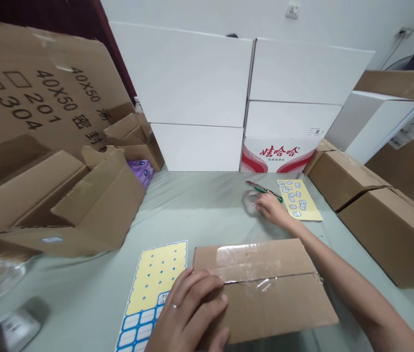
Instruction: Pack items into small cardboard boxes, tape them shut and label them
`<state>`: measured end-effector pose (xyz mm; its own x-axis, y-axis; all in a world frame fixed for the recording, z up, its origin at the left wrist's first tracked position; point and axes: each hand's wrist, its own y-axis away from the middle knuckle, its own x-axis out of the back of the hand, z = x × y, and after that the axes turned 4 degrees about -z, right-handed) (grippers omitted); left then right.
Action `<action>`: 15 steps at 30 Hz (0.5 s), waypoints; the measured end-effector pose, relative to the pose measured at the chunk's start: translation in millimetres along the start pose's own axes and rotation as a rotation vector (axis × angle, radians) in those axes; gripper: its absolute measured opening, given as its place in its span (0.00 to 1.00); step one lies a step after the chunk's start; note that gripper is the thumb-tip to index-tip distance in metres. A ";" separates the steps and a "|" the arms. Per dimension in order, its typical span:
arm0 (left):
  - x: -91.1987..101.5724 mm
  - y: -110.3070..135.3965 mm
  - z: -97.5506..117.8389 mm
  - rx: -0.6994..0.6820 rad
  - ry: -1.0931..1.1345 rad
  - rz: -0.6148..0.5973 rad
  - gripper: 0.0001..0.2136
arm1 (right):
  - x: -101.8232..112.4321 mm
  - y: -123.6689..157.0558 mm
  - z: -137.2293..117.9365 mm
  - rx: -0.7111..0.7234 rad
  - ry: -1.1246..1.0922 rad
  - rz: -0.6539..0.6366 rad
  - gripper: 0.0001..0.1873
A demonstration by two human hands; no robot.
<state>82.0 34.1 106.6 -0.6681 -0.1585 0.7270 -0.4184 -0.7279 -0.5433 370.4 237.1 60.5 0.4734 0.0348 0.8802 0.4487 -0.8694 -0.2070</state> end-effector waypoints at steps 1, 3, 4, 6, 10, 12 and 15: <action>2.6 -3.8 2.6 -0.001 -0.002 -0.006 0.10 | 9.9 2.4 -7.0 0.003 -0.033 0.016 0.09; 7.1 -12.8 7.4 0.004 -0.037 -0.021 0.08 | 37.0 13.7 -26.1 0.019 -0.093 0.048 0.12; 8.6 -18.1 9.8 -0.006 -0.070 -0.035 0.06 | 52.6 22.6 -38.2 0.032 -0.118 0.058 0.14; 9.2 -30.0 15.2 -0.055 -0.148 -0.061 0.04 | 82.9 44.6 -66.7 0.076 -0.170 0.065 0.16; 2.0 -52.3 29.9 -0.022 -0.197 -0.112 0.07 | 118.6 90.8 -128.4 0.216 -0.237 0.075 0.12; -1.2 -59.1 37.1 0.084 -0.129 -0.150 0.09 | 121.3 108.3 -152.4 0.271 -0.181 0.077 0.12; -0.9 -61.6 43.3 0.214 0.100 -0.169 0.10 | 114.9 124.0 -172.8 0.322 -0.083 0.084 0.09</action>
<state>135.1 50.2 157.6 -0.6617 0.0355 0.7489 -0.3963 -0.8645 -0.3092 349.4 48.1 209.8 0.5728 0.0210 0.8194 0.6158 -0.6707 -0.4134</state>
